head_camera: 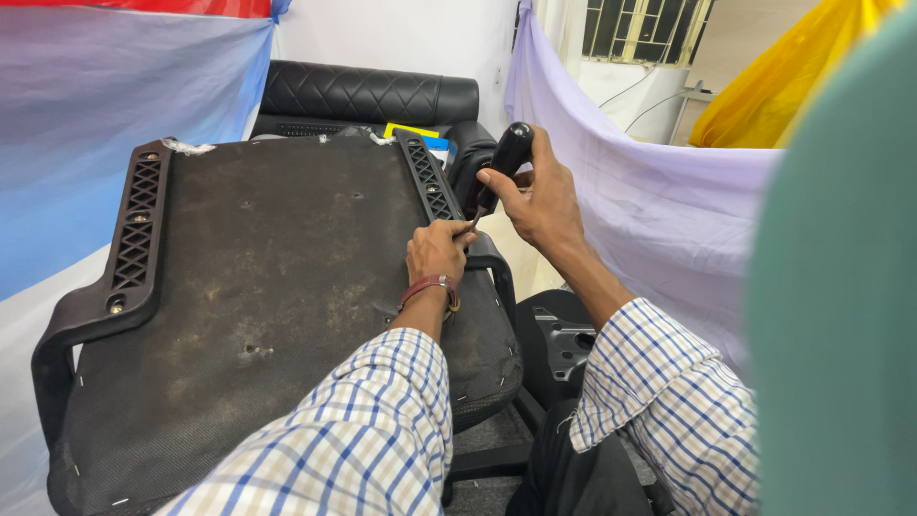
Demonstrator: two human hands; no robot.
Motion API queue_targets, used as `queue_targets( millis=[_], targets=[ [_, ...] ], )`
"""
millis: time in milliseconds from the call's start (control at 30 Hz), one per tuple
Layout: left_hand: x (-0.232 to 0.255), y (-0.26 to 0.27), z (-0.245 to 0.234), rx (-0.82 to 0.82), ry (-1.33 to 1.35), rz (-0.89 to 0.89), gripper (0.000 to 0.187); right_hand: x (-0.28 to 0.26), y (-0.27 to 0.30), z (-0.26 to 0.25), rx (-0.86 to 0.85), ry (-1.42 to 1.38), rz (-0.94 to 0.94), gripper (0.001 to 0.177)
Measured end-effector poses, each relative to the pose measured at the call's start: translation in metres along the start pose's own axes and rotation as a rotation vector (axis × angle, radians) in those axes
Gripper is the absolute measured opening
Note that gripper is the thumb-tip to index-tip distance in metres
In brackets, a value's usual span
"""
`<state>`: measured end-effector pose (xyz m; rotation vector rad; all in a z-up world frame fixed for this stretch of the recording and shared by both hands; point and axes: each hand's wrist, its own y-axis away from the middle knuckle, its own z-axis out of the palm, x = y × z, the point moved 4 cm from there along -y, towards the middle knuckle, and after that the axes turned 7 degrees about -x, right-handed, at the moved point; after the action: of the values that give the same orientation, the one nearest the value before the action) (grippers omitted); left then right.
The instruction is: The person uses a screwdriver to remove screws from the underside of an office chair seat. They loosen and remove multiple screws from the plastic frame, then place the screwdriver on the seat while handling the chair.
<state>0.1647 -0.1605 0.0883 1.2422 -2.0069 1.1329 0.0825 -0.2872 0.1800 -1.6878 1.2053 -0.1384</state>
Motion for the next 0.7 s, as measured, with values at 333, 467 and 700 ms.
queue_targets(
  millis=[333,467,700],
  targets=[
    [-0.002,-0.003,0.003,0.031,-0.122,0.022,0.02,0.012,-0.005,0.001,-0.086,-0.18,-0.033,0.043],
    [-0.003,-0.004,0.002,0.042,-0.142,0.03,0.02,0.012,-0.008,0.019,-0.062,-0.746,-0.066,0.063],
    [-0.008,-0.002,0.002,0.059,-0.115,0.033,0.018,0.011,-0.017,0.036,0.02,-0.852,-0.02,0.036]
  ],
)
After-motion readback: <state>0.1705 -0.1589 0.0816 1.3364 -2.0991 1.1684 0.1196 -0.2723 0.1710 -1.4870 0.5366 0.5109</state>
